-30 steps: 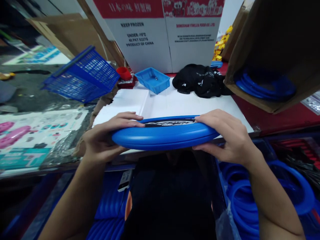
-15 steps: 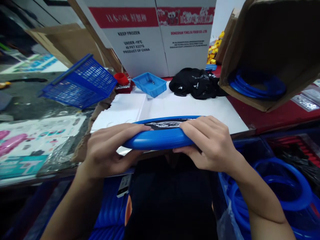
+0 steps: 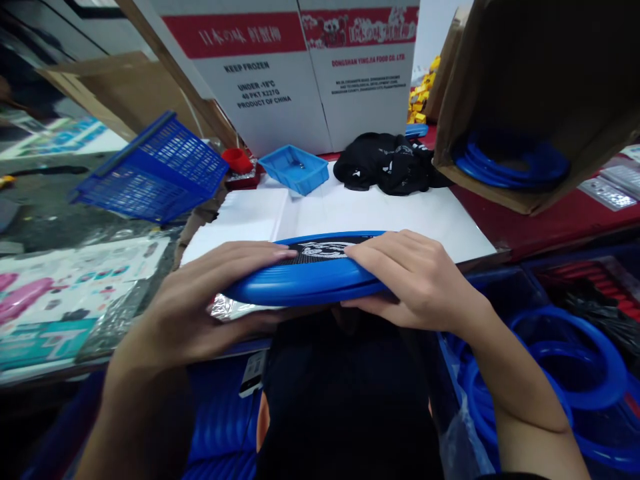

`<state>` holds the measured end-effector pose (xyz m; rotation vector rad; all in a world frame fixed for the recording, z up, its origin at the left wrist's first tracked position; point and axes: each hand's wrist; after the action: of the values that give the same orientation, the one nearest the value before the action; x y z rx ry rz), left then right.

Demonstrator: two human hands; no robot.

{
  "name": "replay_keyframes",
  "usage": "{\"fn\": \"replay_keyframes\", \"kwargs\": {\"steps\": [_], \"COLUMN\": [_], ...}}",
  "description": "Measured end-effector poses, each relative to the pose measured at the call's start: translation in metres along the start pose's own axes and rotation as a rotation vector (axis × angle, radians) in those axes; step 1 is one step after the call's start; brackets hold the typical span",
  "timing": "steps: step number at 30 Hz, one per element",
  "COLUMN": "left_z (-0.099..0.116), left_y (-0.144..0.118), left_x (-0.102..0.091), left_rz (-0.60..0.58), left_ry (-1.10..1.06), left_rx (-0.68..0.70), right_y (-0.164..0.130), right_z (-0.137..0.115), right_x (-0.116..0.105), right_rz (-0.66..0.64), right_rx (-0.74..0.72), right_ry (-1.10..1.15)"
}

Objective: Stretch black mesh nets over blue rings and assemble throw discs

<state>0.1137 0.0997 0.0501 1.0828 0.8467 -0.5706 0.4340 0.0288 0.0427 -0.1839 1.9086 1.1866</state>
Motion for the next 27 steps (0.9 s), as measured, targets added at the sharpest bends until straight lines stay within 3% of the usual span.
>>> {"fn": "replay_keyframes", "kwargs": {"steps": [3, 6, 11, 18, 23, 27], "left_z": [0.031, 0.040, 0.025, 0.008, 0.009, -0.003], "left_y": [0.023, 0.031, 0.024, 0.024, 0.030, 0.027], "left_x": [0.000, 0.006, 0.015, 0.009, 0.010, 0.007], "left_rz": [0.021, 0.058, 0.108, 0.094, 0.122, 0.164], "left_ry": [0.169, 0.211, 0.189, 0.184, 0.240, 0.099], "left_rx": [0.075, 0.105, 0.085, 0.140, 0.121, 0.129], "right_y": [0.009, 0.014, 0.014, 0.020, 0.039, 0.034], "right_z": [-0.007, -0.012, -0.014, -0.016, -0.003, 0.007], "right_x": [0.004, 0.006, 0.013, 0.022, 0.014, -0.003], "right_rz": [-0.032, -0.025, -0.074, -0.094, -0.123, -0.065], "right_rx": [-0.043, -0.064, -0.077, -0.091, -0.141, -0.122], "right_ry": [-0.051, -0.159, -0.273, -0.484, -0.327, -0.164]}}
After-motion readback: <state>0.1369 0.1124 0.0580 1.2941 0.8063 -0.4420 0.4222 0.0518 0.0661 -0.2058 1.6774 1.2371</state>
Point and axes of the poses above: each hand's wrist, its own y-axis towards the middle knuckle, its own x-axis out of the palm, z = x × y, and after that the axes turned 6 degrees about y, right-handed
